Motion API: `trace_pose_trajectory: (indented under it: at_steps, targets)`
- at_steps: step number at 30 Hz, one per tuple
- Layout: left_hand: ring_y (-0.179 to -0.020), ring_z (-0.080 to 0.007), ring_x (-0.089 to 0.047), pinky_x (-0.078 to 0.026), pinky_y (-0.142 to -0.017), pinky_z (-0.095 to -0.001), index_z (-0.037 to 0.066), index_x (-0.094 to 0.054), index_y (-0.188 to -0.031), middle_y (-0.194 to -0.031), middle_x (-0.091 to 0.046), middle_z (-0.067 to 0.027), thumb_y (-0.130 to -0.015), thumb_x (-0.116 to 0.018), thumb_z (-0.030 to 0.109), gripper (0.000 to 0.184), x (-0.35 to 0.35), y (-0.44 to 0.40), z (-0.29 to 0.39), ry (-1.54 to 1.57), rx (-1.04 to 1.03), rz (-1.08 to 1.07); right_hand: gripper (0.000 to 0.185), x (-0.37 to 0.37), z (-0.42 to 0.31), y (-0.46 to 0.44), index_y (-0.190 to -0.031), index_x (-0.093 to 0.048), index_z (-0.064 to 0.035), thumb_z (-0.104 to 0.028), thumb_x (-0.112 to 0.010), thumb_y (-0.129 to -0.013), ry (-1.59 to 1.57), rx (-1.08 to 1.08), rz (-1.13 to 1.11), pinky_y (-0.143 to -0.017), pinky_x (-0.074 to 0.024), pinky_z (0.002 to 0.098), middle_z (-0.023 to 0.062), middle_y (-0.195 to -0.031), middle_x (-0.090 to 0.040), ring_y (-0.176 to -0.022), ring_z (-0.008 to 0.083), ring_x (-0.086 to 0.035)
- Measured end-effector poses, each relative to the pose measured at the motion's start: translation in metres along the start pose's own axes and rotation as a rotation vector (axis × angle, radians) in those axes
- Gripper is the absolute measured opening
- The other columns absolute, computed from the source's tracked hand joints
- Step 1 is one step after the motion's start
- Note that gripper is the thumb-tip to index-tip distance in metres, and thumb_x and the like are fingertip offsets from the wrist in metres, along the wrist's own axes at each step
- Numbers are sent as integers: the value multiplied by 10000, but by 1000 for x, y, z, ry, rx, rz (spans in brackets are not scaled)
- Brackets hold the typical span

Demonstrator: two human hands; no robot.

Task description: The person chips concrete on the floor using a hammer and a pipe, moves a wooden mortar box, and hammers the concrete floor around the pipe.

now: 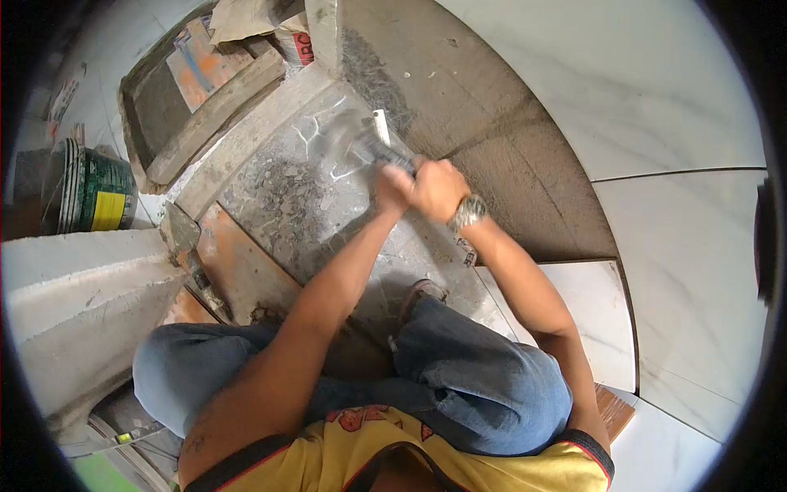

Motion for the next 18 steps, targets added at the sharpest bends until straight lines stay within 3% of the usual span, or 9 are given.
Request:
trace_pose_trajectory:
  at_steps: [1, 4, 7, 10, 13, 15, 18]
  targets:
    - [-902, -320, -679, -508, -794, -470, -13, -557, -1115, -946, -669, -224, -902, -620, 433, 499, -3, -1, -2, -9, 3, 20, 702, -17, 28, -11, -931, -663, 65, -624, -528, -921, 60, -102, -50, -631, -539, 485, 265, -658, -631, -666, 439, -670]
    - [-930, -344, -666, -501, -798, -478, -13, -558, -1099, -951, -673, -210, -902, -614, 437, 494, -15, -6, -24, 3, 17, -39, 686, 9, -10, 2, -882, -652, 63, -612, -534, -924, -21, -158, -108, -623, -539, 474, 265, -648, -628, -656, 437, -671]
    - [-936, -339, -653, -499, -797, -475, 5, -567, -1066, -921, -670, -183, -888, -630, 413, 450, -1, 6, -9, 74, 7, -51, 714, 54, -75, 28, -839, -638, 26, -665, -482, -922, -99, 64, -20, -654, -545, 506, 257, -672, -646, -704, 443, -673]
    - [-942, -334, -640, -496, -796, -471, 22, -576, -1032, -891, -667, -156, -873, -645, 390, 406, 5, 5, -3, 85, -9, -31, 686, 43, -64, 29, -872, -678, 35, -632, -524, -926, -137, 304, 106, -616, -544, 462, 264, -648, -630, -632, 424, -669]
    - [-948, -330, -627, -494, -795, -468, 40, -586, -998, -861, -663, -128, -859, -660, 366, 362, -12, -5, -22, 152, -39, 99, 732, -12, 33, -16, -841, -693, 45, -656, -499, -925, 129, -162, -91, -616, -549, 462, 272, -682, -645, -649, 429, -674]
    - [-1066, -474, -600, -469, -862, -537, -39, -526, -1138, -1094, -634, -297, -935, -572, 363, 453, -13, -11, -23, -186, -100, -223, 765, -5, 10, -8, -801, -696, 51, -670, -476, -929, 27, -154, -128, -639, -550, 463, 285, -697, -648, -661, 430, -677]
    - [-1038, -449, -615, -476, -848, -518, -18, -533, -1138, -1077, -642, -277, -911, -607, 344, 434, 0, -3, -21, -48, -22, -126, 686, 32, -50, 14, -806, -665, 36, -622, -517, -931, -89, 41, 26, -589, -539, 463, 263, -653, -634, -626, 406, -670]
Point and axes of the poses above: each hand's wrist, its own y-axis away from the middle knuckle, its own x-axis out of the back of the hand, z = x × y, the point moved 4 cm from there along -y, towards the middle knuckle
